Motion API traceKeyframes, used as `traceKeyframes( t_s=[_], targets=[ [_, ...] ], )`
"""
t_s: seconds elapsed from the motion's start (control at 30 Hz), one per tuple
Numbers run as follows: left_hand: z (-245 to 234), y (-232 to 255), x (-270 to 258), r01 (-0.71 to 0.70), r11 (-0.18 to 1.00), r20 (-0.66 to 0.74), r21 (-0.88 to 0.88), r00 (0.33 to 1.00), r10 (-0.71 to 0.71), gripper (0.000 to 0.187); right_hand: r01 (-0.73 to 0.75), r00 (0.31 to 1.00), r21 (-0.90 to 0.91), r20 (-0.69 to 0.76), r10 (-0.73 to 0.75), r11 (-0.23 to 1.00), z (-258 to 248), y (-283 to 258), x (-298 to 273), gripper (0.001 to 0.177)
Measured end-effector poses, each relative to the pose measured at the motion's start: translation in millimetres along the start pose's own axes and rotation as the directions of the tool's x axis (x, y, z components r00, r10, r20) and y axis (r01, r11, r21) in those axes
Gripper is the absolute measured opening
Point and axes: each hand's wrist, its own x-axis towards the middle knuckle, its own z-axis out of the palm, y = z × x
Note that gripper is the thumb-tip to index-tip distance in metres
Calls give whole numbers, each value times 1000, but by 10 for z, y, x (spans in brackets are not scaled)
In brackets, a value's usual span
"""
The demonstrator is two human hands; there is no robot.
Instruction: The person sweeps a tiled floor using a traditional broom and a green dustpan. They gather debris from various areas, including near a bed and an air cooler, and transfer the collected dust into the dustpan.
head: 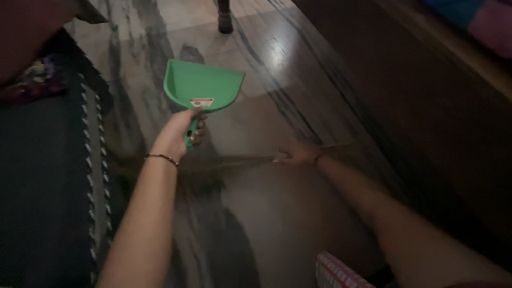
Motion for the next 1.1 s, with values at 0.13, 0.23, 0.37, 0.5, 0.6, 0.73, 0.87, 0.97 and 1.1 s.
traceKeyframes(
  t_s=[0.13, 0.23, 0.37, 0.5, 0.6, 0.73, 0.87, 0.97, 1.1],
  targets=[
    [38, -2, 85, 15, 999, 17, 50, 1000, -16, 29, 120, 993, -209, 26, -117, 971, -156, 365, -174, 61],
    [104, -15, 160, 13, 998, 22, 66, 1000, -15, 28, 19, 994, -271, 113, 12, 962, -225, 587, -188, 56],
    [100, -31, 320, 37, 999, 66, 36, 997, -40, 29, -130, 991, -209, -68, 118, 969, -269, 632, 150, 56],
    [41, -10, 432, 34, 999, -44, 40, 998, -33, 24, -244, 959, 44, -140, 248, 969, -301, 378, 586, 55],
    [-72, 3, 512, 32, 999, -64, 15, 997, -31, 24, -223, 962, 169, -120, 244, 960, -194, 100, 669, 54],
    [-233, -29, 599, 31, 998, -71, 49, 997, -28, 25, -96, 995, 126, 52, 90, 987, 139, -163, 359, 53],
    [-206, -48, 645, -1, 997, -89, 79, 996, 8, 26, -109, 984, 76, 151, 96, 991, 139, -155, 138, 53],
    [-130, -49, 646, 18, 997, -92, 73, 996, -12, 26, -268, 963, 269, 55, 263, 925, -50, -229, 265, 52],
    [-85, 48, 586, 6, 1000, -86, 4, 996, -5, 24, -339, 899, 655, 14, 438, 675, -317, -741, 492, 52]
  ],
)
